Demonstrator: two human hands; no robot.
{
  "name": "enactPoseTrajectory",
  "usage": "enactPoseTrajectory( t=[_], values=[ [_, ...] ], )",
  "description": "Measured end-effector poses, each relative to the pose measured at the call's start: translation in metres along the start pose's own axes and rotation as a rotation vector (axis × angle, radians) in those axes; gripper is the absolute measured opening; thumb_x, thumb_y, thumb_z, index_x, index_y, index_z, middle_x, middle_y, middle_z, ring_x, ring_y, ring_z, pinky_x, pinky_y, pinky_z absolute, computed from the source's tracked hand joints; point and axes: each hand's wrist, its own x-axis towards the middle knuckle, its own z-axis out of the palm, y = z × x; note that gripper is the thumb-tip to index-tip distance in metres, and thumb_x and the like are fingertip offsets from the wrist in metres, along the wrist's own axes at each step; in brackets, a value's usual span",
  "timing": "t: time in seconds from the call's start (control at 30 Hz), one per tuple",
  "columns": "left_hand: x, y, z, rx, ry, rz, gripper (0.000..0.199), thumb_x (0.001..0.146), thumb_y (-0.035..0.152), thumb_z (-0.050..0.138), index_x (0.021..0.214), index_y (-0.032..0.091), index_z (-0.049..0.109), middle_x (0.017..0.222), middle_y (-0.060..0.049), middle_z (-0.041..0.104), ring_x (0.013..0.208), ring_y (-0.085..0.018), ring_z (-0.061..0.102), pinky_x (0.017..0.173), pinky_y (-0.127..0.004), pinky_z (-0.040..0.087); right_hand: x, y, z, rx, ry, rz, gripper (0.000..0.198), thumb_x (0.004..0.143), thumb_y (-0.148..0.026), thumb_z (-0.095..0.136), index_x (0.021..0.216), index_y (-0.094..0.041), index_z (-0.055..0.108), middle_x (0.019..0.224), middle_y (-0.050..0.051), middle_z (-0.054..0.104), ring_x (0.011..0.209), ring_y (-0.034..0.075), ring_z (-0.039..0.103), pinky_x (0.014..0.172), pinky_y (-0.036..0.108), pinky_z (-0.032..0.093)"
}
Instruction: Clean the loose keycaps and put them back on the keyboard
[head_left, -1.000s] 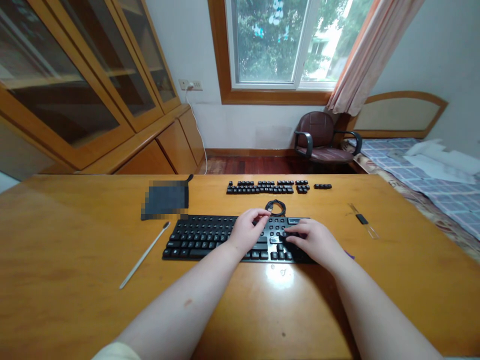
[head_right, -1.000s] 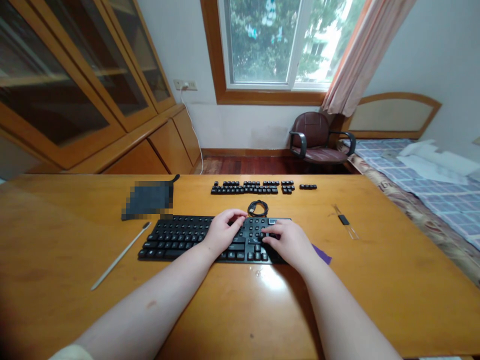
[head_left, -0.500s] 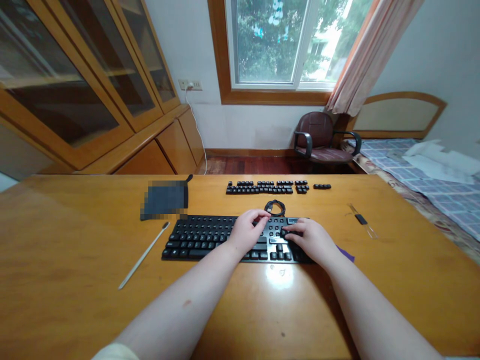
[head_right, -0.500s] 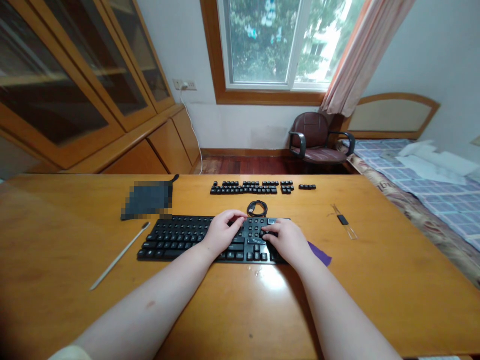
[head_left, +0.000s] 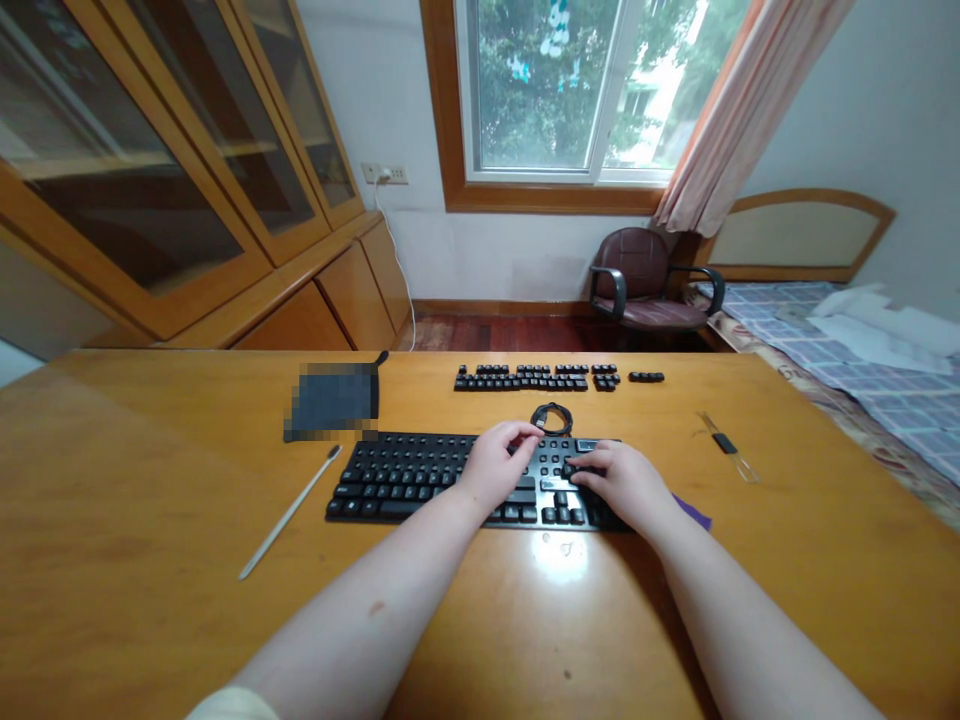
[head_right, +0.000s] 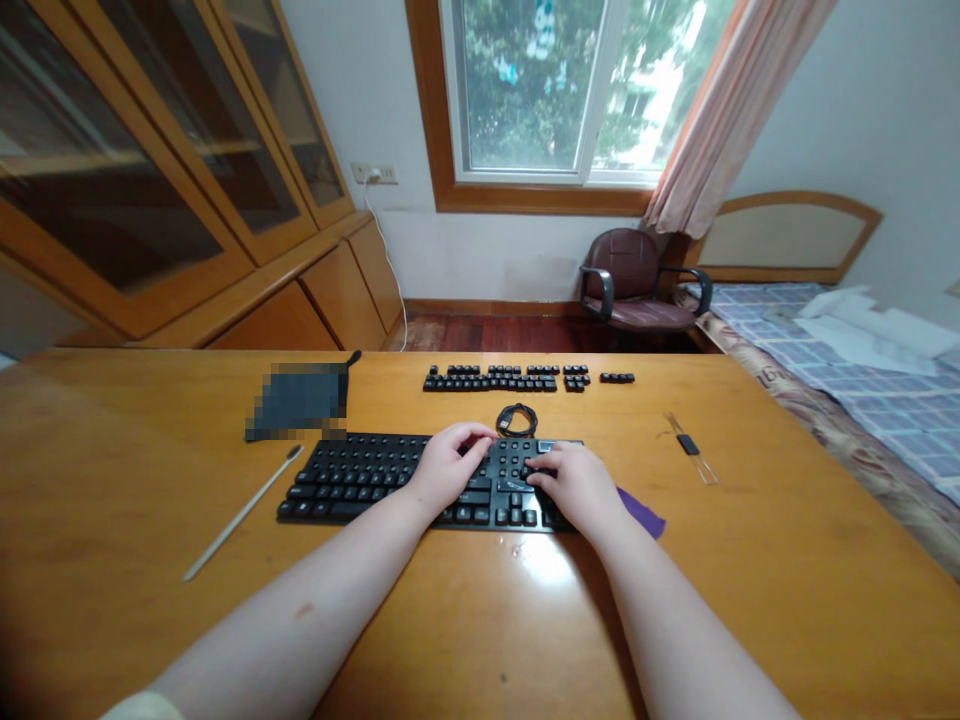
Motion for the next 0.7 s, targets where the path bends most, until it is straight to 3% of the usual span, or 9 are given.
enactPoseTrajectory(
  t=[0.2, 0.7],
  values=[
    [0.000, 0.000, 0.000, 0.002, -0.003, 0.000, 0.016, 0.081, 0.022, 0.051, 0.087, 0.019, 0.066, 0.087, -0.002, 0.068, 0.081, -0.015, 0.062, 0.075, -0.028, 0.049, 0.002, 0.004, 0.000, 0.051, -0.033, 0.027, 0.020, 0.070, -0.029, 0.065, 0.088, -0.028, 0.073, 0.087, 0.002, 0.065, 0.081, 0.019, 0.059, 0.075, 0.030, 0.044],
    [0.000, -0.001, 0.001, 0.002, -0.001, -0.001, 0.016, 0.082, 0.023, 0.050, 0.087, 0.019, 0.066, 0.088, -0.003, 0.068, 0.082, -0.016, 0.061, 0.077, -0.030, 0.049, -0.005, -0.007, -0.006, -0.082, -0.031, -0.035, 0.024, 0.075, -0.033, 0.057, 0.093, -0.025, 0.071, 0.087, 0.005, 0.066, 0.077, 0.019, 0.059, 0.071, 0.030, 0.044]
  ],
)
